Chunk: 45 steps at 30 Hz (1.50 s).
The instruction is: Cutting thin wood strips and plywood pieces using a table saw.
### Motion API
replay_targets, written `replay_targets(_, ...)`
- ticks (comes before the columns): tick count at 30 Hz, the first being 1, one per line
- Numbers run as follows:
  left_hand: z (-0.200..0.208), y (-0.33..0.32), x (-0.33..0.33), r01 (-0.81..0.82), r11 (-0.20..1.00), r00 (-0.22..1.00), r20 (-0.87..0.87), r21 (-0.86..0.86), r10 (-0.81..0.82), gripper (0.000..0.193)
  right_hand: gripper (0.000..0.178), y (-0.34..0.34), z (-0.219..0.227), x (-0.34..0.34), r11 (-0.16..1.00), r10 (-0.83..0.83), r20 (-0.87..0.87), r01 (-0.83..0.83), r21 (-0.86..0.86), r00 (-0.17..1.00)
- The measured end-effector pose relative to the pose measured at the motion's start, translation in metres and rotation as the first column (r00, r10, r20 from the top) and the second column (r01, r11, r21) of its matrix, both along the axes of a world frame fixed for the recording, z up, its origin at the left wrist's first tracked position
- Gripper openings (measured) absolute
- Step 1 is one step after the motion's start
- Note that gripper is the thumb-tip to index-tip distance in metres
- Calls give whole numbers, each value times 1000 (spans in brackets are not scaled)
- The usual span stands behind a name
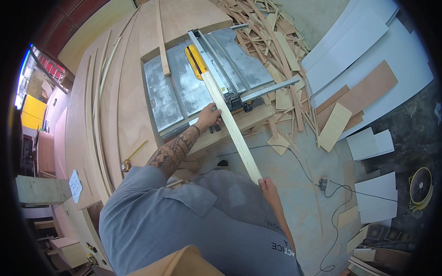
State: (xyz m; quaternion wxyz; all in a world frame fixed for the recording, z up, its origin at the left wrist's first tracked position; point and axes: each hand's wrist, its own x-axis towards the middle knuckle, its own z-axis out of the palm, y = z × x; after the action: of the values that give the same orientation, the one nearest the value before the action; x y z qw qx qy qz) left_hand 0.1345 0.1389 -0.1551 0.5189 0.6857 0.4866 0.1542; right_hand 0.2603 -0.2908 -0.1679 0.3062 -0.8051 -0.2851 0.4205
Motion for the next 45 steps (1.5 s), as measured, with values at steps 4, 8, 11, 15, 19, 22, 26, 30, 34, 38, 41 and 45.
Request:
replay_targets(4,-1,-3,-4,111,993,993,-33,41,-109,65,45,-7,-9,-16,975,-158,-176,182,128,972)
replay_targets(8,-12,-3,0,125,974,988,-111,188,-105,69,44,-2,11,-12,985,-88,-4,87,-149,996)
replay_targets(11,-16,7,5,104,975,991,-103,195,-85,68,44,9,17,-15,982,-133,-10,130,-136,991)
replay_targets(15,-18,24,10,100,946,982,-184,307,-44,67,43,32,25,-26,980,-186,29,188,-68,982)
replay_targets(19,-22,37,11,66,957,983,-181,282,-14,67,42,53,38,-27,977,-189,10,189,-101,982)
replay_targets(22,-20,39,11,23,966,986,-167,259,22,67,42,54,26,-23,983,-168,10,168,-80,986)
replay_targets(26,-16,44,14,-16,964,990,-132,265,53,65,42,63,17,-17,986,-150,-38,146,-78,988)
replay_targets(30,-20,57,23,-63,963,992,-85,261,88,65,44,82,23,-17,989,-119,-6,118,-88,993)
replay_targets(34,-22,66,17,-117,966,986,-90,230,141,64,44,101,48,-14,982,-42,30,47,-183,999)
replay_targets(38,-36,67,22,-195,944,978,-24,266,209,61,45,93,23,-3,993,5,25,-2,-118,1000)
replay_targets(41,-52,76,37,-303,910,953,85,284,291,41,51,89,-29,14,997,71,100,-67,-39,992)
replay_targets(45,-60,48,29,-451,853,892,175,261,418,32,50,135,-62,9,937,350,185,-346,-53,918)
